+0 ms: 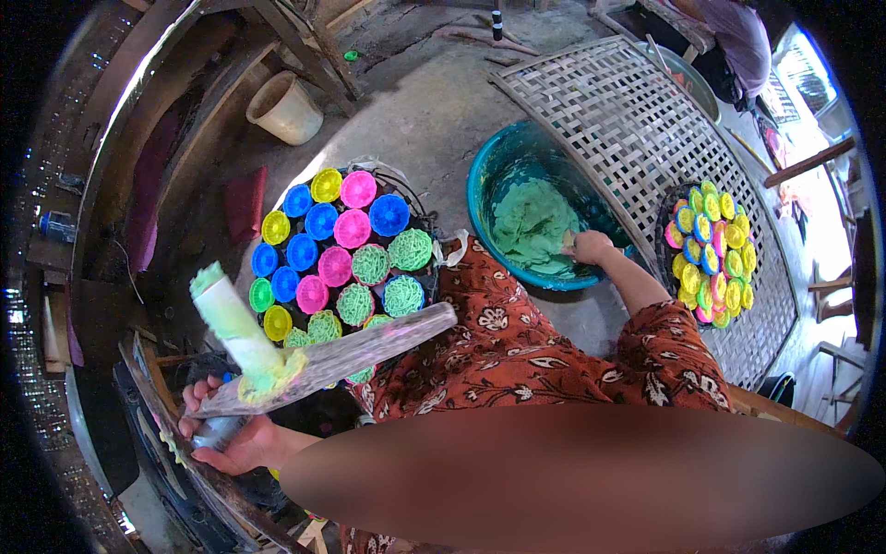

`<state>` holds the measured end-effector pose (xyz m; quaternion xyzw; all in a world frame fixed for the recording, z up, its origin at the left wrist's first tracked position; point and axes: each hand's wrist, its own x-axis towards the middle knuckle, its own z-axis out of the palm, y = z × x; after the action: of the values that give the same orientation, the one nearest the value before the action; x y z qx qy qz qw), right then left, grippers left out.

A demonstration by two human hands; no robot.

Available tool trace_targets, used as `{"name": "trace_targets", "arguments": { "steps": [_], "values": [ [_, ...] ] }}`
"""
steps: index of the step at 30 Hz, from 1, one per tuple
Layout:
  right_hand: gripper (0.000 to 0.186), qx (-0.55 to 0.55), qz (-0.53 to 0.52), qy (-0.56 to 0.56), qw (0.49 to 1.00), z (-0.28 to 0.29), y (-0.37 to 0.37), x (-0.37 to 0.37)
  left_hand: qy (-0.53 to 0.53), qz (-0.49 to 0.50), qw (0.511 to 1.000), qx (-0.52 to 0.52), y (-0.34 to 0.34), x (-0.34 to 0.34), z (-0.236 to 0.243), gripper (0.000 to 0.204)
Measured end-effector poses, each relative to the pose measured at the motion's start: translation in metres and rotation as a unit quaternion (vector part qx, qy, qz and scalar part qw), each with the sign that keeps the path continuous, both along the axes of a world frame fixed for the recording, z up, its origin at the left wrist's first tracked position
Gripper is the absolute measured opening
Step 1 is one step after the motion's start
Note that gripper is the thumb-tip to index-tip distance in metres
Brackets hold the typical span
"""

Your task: The person scoops green paste from a bowl and fills small colorful plastic molds arranged in a circular tray using a wooden tool. The person repeatedly fills each mold and places the filled tray on a nearby rack.

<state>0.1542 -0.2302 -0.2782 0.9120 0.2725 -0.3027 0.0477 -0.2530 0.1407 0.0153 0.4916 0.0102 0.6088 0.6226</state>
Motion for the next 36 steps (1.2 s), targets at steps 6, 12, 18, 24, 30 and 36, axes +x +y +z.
{"name": "trace_targets", "arguments": {
  "steps": [6, 12, 18, 24, 30, 36],
  "values": [
    [0.039, 0.083, -0.155, 0.296, 0.939, 0.078, -0.027, 0.010, 0.044, -0.150, 0.987, 0.047, 0.003, 0.040, 0.000, 0.039],
    [0.040, 0.237, -0.007, 0.278, 0.931, 0.238, -0.042, 0.006, 0.264, -0.217, 0.939, -0.044, -0.015, 0.127, -0.011, 0.036],
    [0.039, 0.292, 0.176, 0.198, 0.919, 0.364, -0.007, -0.025, 0.377, -0.190, 0.809, 0.408, -0.066, 0.197, -0.030, 0.041],
    [0.038, 0.262, 0.290, -0.034, 0.920, 0.419, 0.040, -0.067, 0.396, -0.139, 0.763, 0.491, -0.072, 0.191, -0.028, 0.045],
    [0.029, 0.224, 0.469, -0.403, 0.753, 0.435, 0.089, -0.116, 0.415, -0.115, 0.756, 0.493, -0.074, 0.196, -0.037, 0.057],
    [0.026, 0.222, 0.566, -0.592, 0.528, 0.374, 0.104, -0.155, 0.409, -0.137, 0.820, 0.377, -0.060, 0.200, -0.052, 0.053]
  ]
}}
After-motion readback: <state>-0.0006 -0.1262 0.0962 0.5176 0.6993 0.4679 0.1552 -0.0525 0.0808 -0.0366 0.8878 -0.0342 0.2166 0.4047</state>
